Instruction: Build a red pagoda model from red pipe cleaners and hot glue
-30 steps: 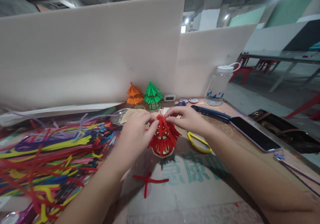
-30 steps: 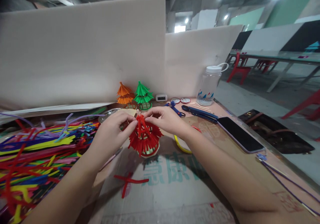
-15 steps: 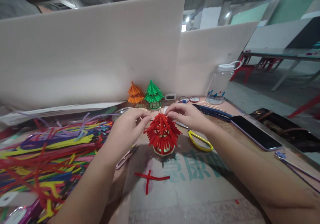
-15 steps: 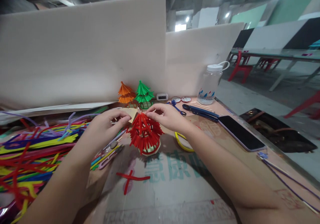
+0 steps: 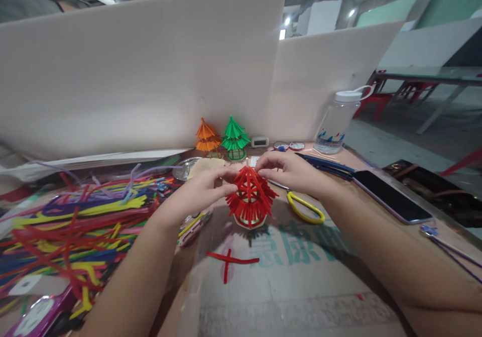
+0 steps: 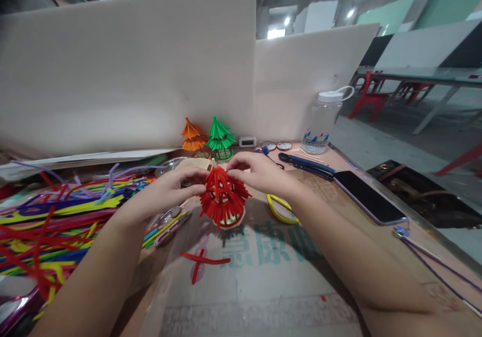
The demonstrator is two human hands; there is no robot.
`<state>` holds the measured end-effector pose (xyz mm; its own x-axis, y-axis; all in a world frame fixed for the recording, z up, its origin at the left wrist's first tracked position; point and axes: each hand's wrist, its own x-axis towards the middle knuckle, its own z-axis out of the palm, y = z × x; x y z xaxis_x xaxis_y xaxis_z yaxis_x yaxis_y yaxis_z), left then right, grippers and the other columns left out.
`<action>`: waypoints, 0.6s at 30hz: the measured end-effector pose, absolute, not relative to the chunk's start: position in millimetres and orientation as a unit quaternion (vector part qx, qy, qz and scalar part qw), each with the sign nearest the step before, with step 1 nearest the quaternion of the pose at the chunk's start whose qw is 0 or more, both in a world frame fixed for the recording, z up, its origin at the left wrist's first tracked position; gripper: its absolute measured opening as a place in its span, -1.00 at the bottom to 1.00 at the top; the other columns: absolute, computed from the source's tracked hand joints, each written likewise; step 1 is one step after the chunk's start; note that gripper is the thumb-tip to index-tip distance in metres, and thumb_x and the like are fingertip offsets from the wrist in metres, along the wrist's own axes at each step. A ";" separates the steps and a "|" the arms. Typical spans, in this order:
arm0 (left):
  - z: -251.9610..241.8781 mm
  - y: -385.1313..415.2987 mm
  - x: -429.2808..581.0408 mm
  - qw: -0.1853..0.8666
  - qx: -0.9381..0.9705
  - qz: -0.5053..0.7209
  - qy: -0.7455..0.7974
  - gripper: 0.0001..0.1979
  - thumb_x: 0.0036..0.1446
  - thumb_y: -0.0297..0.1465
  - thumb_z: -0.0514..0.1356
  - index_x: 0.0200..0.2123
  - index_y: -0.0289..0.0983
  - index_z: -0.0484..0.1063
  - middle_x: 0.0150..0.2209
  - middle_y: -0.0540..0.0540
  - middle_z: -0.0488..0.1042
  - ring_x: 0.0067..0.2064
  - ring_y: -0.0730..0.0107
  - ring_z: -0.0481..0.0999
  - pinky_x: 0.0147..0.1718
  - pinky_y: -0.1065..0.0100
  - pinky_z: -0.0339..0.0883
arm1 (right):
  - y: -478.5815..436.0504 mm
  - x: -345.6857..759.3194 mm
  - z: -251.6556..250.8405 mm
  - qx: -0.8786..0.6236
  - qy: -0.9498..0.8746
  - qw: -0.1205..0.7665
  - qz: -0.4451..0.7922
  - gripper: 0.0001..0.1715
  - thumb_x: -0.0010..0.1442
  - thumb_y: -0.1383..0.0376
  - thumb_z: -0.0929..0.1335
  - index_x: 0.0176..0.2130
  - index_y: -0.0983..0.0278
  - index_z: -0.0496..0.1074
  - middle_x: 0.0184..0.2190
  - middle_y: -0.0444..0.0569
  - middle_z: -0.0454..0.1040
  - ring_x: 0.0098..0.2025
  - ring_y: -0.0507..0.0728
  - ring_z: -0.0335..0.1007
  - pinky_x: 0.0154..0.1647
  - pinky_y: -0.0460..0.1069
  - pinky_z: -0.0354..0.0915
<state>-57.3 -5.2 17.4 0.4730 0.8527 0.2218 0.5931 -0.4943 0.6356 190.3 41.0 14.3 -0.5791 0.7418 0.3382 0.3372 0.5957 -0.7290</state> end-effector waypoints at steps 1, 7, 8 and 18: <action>17.5 -6.2 -56.6 0.236 0.822 0.264 0.446 -0.74 0.27 -0.29 0.18 -0.01 -0.14 0.54 0.01 -0.03 0.57 0.05 0.25 0.51 0.06 0.25 0.38 | 40.9 190.1 15.0 -0.326 -0.835 0.321 0.305 -0.87 0.22 0.30 0.35 -0.25 0.27 0.51 -0.30 -0.04 0.59 -0.26 0.10 0.50 -0.18 0.01 0.39; 19.3 -7.1 -53.4 0.246 0.817 0.258 0.454 -0.74 0.26 -0.27 0.19 -0.02 -0.13 0.55 -0.05 -0.01 0.60 -0.02 0.26 0.55 -0.01 0.27 0.40 | 40.3 188.7 14.8 -0.316 -0.850 0.317 0.277 -0.80 0.20 0.39 0.33 -0.25 0.24 0.58 -0.27 -0.04 0.60 -0.21 0.11 0.51 -0.12 0.02 0.39; 19.2 -6.8 -53.5 0.248 0.816 0.257 0.455 -0.74 0.25 -0.27 0.19 -0.02 -0.13 0.55 -0.06 -0.01 0.60 -0.03 0.25 0.55 -0.03 0.27 0.40 | 40.7 188.6 14.0 -0.313 -0.850 0.318 0.282 -0.78 0.20 0.39 0.33 -0.25 0.23 0.58 -0.26 -0.05 0.61 -0.21 0.11 0.51 -0.11 0.02 0.39; 18.2 -5.8 -53.4 0.229 0.819 0.240 0.468 -0.74 0.22 -0.27 0.21 -0.04 -0.12 0.57 -0.08 -0.01 0.61 -0.04 0.24 0.55 -0.04 0.26 0.38 | 55.1 196.1 4.0 -0.285 -0.840 0.282 0.366 -0.76 0.17 0.37 0.35 -0.19 0.21 0.60 -0.22 -0.10 0.63 -0.15 0.10 0.54 -0.05 0.01 0.39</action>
<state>-53.4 -5.8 18.2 0.4468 0.8765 0.1793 0.6562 -0.4573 0.6003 196.1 55.1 4.0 -0.6784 0.6851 0.2655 0.2720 0.5699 -0.7754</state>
